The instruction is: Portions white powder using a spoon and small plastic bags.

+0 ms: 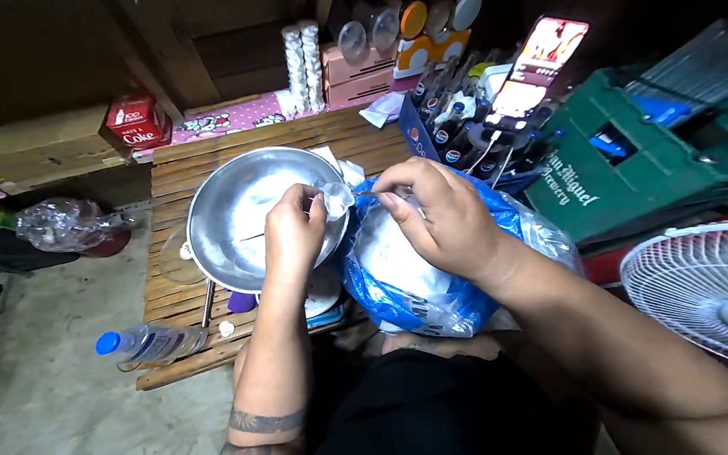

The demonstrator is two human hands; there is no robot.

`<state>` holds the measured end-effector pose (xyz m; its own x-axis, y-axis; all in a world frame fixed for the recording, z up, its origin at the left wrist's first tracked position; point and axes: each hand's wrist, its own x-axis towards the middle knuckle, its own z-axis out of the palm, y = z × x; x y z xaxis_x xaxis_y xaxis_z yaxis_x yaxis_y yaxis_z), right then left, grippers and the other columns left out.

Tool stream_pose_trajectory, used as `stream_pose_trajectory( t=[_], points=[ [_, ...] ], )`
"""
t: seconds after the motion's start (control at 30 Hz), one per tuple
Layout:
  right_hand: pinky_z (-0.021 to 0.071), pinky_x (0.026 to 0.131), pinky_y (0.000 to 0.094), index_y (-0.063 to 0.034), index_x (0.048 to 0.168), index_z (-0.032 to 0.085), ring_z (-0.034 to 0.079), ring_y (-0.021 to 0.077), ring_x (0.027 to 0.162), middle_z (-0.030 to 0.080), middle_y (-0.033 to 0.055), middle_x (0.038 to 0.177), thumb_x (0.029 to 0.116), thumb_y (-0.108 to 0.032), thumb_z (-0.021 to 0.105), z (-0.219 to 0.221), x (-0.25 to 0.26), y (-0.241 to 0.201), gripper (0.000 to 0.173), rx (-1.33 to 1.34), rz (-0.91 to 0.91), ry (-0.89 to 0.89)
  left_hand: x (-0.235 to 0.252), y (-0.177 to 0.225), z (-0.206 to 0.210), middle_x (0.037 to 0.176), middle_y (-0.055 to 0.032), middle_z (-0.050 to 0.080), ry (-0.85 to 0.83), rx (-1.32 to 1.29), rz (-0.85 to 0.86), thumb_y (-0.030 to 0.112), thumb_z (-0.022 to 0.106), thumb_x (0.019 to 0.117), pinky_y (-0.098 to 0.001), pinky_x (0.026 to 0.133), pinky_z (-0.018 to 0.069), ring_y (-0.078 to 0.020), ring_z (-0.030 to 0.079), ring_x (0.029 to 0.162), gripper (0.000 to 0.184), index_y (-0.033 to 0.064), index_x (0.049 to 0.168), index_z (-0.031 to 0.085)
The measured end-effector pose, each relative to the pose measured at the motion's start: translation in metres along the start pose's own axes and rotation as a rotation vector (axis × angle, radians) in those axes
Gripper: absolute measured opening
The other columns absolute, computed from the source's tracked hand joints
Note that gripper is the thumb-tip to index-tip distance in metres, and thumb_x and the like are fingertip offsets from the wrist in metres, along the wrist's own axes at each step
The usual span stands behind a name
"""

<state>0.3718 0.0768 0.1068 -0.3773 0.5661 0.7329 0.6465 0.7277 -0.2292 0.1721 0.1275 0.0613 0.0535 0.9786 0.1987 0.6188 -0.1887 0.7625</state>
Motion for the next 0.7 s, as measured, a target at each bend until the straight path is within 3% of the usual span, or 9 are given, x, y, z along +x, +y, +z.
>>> stream_pose_trajectory(
  t=[0.13,0.27,0.4,0.5,0.6,0.7],
  points=[
    [0.0560,0.083,0.0228,0.0045,0.114,0.060,0.064,0.0064,0.090,0.066,0.0094,0.101,0.1074,-0.013,0.049,-0.011,-0.021,0.009,0.021,0.189,0.120,0.171,0.000,0.000,0.001,0.091,-0.0061,0.072,-0.003,0.004,-0.007,0.020,0.056,0.1040,-0.0357,0.069,0.0599,-0.0135,0.070,0.071,0.019,0.0072,0.111,0.069],
    [0.0575,0.079,0.0218,-0.0127,0.119,0.053,0.063,-0.0005,0.084,0.063,-0.0095,0.101,0.1087,-0.013,0.046,-0.024,-0.054,0.024,0.012,0.484,0.373,0.336,-0.001,-0.002,0.002,0.090,-0.0055,0.072,-0.015,0.012,-0.016,0.021,0.057,0.1044,-0.0350,0.068,0.0597,-0.0130,0.070,0.071,0.019,0.0076,0.110,0.069],
    [0.0564,0.080,0.0218,-0.0178,0.118,0.053,0.063,0.0010,0.079,0.062,-0.0116,0.090,0.1096,-0.016,0.042,-0.029,-0.097,0.042,0.014,0.681,0.710,0.451,-0.004,-0.003,0.003,0.090,-0.0065,0.072,-0.065,0.047,-0.011,0.021,0.056,0.1048,-0.0363,0.070,0.0586,-0.0141,0.069,0.072,0.020,0.0068,0.112,0.068],
    [0.0554,0.077,0.0217,-0.0103,0.120,0.053,0.061,-0.0005,0.074,0.060,-0.0099,0.083,0.1089,-0.018,0.043,-0.020,-0.136,0.059,0.017,0.548,0.901,0.349,-0.007,-0.002,0.002,0.090,-0.0070,0.072,-0.051,0.031,0.043,0.022,0.056,0.1051,-0.0350,0.070,0.0588,-0.0133,0.069,0.073,0.021,0.0053,0.112,0.068],
    [0.0550,0.076,0.0266,0.0013,0.122,0.058,0.061,0.0042,0.075,0.060,0.0025,0.086,0.1075,-0.020,0.043,-0.013,-0.162,0.065,0.030,0.288,0.939,0.127,-0.011,0.007,-0.011,0.091,-0.0068,0.071,0.010,0.022,0.093,0.021,0.056,0.1049,-0.0307,0.069,0.0588,-0.0099,0.068,0.073,0.022,0.0035,0.113,0.067],
    [0.0535,0.076,0.0353,-0.0005,0.120,0.061,0.062,0.0136,0.078,0.063,0.0089,0.087,0.1078,-0.022,0.042,-0.010,-0.176,0.065,0.031,0.128,0.907,-0.006,-0.010,0.010,-0.020,0.091,-0.0064,0.071,0.016,0.053,0.076,0.020,0.058,0.1048,-0.0289,0.069,0.0579,-0.0089,0.068,0.072,0.021,0.0032,0.113,0.067]
  ],
)
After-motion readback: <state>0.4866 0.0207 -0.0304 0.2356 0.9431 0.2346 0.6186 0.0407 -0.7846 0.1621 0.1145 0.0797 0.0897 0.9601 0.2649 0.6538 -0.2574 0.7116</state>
